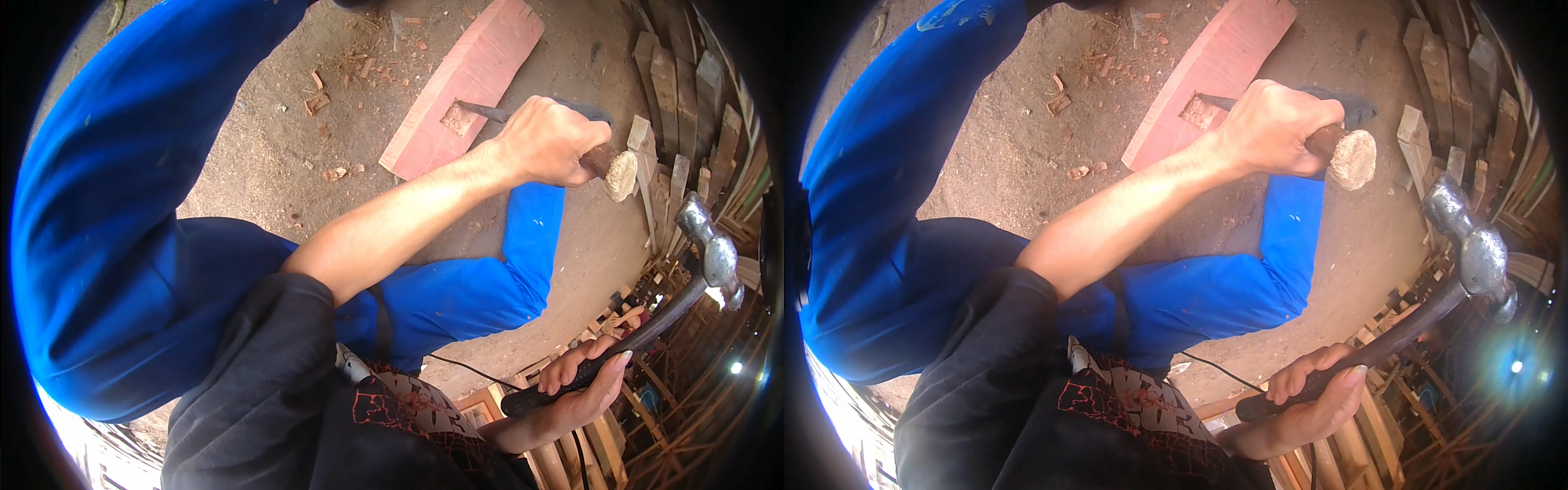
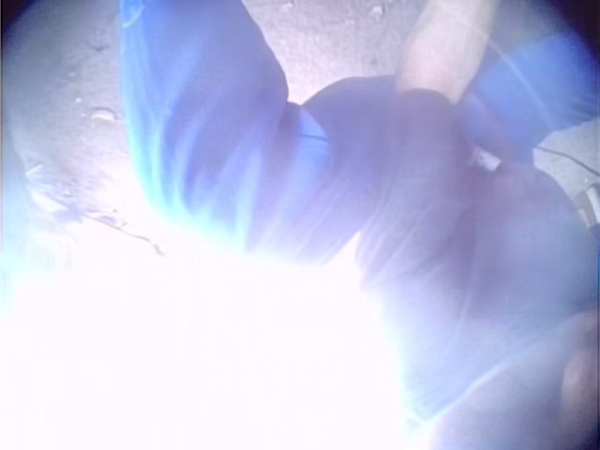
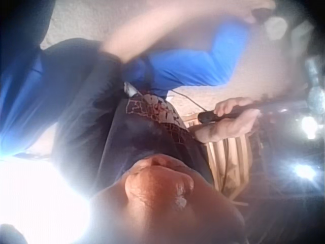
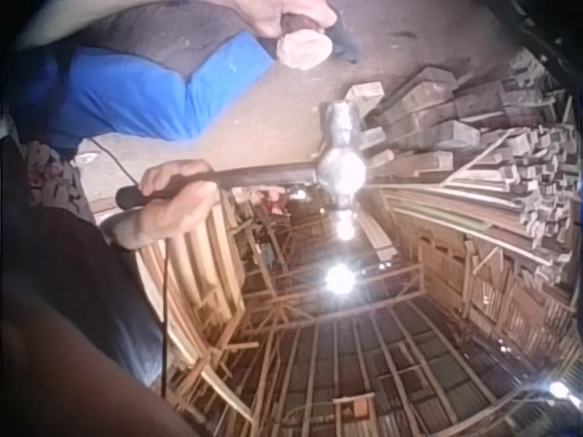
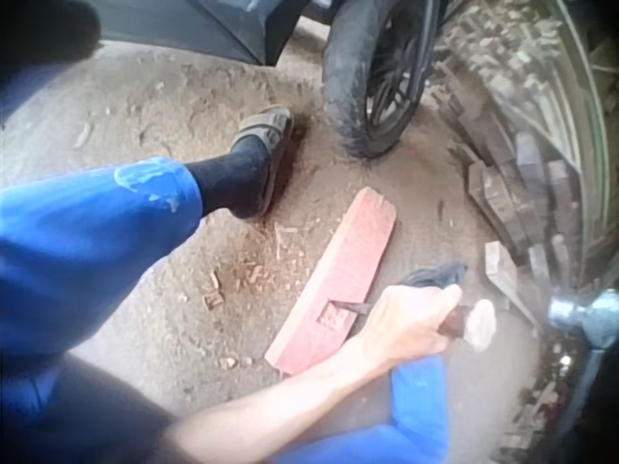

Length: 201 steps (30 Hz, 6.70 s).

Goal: The person sits on the ground and uses a hammer and chisel to carve a rectangular recess into a small piece of pinkish wood. They repeatedly strike the chisel to remove wood chips and deepen the cut.

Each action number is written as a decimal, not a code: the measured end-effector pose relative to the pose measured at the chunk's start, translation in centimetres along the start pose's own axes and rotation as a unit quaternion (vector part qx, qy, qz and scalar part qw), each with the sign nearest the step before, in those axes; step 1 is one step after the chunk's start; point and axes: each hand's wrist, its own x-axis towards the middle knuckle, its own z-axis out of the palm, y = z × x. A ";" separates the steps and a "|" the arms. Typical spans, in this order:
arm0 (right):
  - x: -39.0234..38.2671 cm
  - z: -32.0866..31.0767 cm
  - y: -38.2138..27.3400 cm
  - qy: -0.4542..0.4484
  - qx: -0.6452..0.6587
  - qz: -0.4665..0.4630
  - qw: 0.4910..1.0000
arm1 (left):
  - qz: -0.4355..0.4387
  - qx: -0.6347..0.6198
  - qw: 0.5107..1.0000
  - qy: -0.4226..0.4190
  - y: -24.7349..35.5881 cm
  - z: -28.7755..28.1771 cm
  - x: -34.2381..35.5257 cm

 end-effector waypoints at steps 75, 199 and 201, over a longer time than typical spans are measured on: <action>-1.0 -0.5 21.9 -0.138 0.202 0.460 0.853 | -0.064 -0.036 0.997 -0.025 4.2 -2.1 3.0; 3.3 0.6 -3.1 0.043 -0.029 0.054 0.997 | -0.028 -0.058 0.992 -0.108 -0.7 -0.9 2.7; 3.2 0.4 -4.9 0.108 0.007 0.009 0.994 | -0.025 -0.059 0.991 -0.117 -0.8 -0.7 2.6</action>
